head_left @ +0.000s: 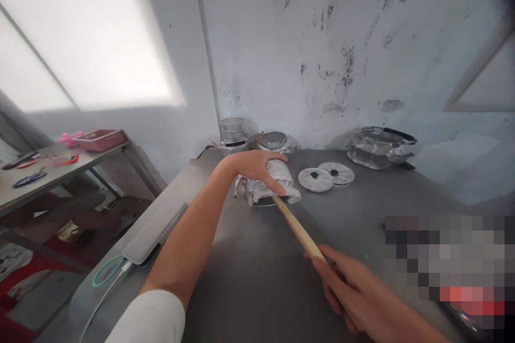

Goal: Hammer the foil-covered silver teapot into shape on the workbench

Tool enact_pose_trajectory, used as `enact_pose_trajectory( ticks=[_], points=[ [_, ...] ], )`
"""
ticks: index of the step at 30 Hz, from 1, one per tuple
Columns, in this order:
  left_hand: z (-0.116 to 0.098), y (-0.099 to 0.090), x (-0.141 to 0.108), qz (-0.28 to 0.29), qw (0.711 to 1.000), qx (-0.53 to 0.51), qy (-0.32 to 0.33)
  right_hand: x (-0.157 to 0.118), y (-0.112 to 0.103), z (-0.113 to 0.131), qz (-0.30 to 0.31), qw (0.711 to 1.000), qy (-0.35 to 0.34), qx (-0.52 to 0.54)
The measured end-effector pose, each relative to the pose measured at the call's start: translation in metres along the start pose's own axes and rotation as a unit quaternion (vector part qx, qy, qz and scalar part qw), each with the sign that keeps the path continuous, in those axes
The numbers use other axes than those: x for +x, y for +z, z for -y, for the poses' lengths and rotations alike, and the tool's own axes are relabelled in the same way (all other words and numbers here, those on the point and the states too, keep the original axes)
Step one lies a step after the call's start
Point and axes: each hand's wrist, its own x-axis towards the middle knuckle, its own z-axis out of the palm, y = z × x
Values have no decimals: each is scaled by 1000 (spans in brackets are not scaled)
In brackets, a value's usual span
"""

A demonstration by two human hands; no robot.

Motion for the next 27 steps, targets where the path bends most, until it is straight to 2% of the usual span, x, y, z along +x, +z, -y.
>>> enact_pose_trajectory(
  ticks=[3, 7, 10, 12, 19, 27],
  points=[
    [0, 1, 0, -7, 1000, 0, 2, 1, 2, 1, -34, 999, -16, 10],
    [1, 3, 3, -27, 1000, 2, 7, 1, 1, -1, -108, 988, -79, -80],
    [1, 3, 4, -20, 1000, 0, 11, 0, 2, -2, -97, 980, -88, -148],
    [1, 2, 4, -8, 1000, -3, 8, 0, 1, -1, -85, 980, -90, -156],
    [2, 1, 3, -6, 1000, -7, 2, 1, -1, -4, -146, 968, -118, -165],
    [3, 1, 3, 1, 1000, -11, 7, 0, -3, -5, -176, 949, -148, -216]
  ],
)
